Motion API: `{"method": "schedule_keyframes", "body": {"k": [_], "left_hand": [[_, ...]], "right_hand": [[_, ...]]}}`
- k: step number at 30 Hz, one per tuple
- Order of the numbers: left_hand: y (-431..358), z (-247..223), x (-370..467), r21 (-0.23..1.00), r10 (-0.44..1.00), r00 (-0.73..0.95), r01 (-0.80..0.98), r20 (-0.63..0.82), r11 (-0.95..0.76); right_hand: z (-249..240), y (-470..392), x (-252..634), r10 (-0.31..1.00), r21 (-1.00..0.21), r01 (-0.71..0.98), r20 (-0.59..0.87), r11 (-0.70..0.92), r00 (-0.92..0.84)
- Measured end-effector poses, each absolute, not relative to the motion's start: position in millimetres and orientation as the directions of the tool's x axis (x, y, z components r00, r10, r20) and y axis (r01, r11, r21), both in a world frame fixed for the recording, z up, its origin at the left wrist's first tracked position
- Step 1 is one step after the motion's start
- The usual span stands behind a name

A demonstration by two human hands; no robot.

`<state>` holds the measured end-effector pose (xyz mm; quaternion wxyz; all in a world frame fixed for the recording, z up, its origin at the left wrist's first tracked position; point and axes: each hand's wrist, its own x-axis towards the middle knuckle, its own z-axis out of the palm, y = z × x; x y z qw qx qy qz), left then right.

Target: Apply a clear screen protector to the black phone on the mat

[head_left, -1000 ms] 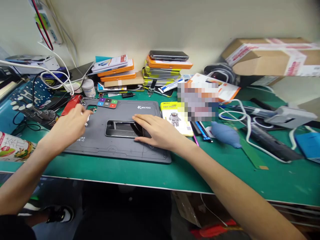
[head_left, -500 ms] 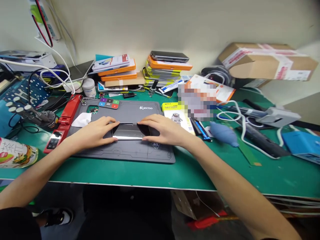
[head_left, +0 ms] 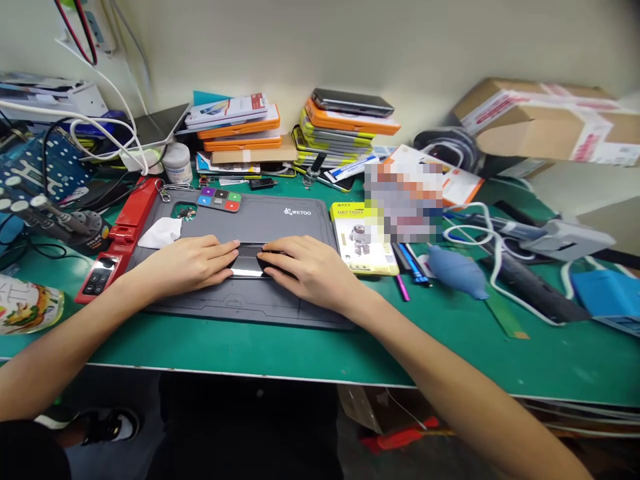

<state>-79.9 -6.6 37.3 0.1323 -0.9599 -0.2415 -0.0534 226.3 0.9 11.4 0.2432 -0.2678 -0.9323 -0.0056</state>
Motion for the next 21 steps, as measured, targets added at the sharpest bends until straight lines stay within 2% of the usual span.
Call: {"method": "schedule_keyframes", "body": {"k": [5,14,21], "left_hand": [[-8.2,41.7,-75.6,-0.292,0.426,0.888,0.459,0.171,-0.839],[-8.9,50.3,-72.5,-0.246,0.419,0.889,0.455,0.186,-0.856],[-10.1,45.4,-75.3,-0.194,0.467,0.865,0.498,0.183,-0.845]], "right_hand": [[5.4,2.2,235.7,0.521,-0.226,0.475,0.474,0.851,-0.709],[14.4,9.0,243.8,0.579,-0.407,0.433,0.375,0.804,-0.724],[4.8,26.8,253.7,0.570,-0.447,0.409,0.323,0.796,-0.756]]}}
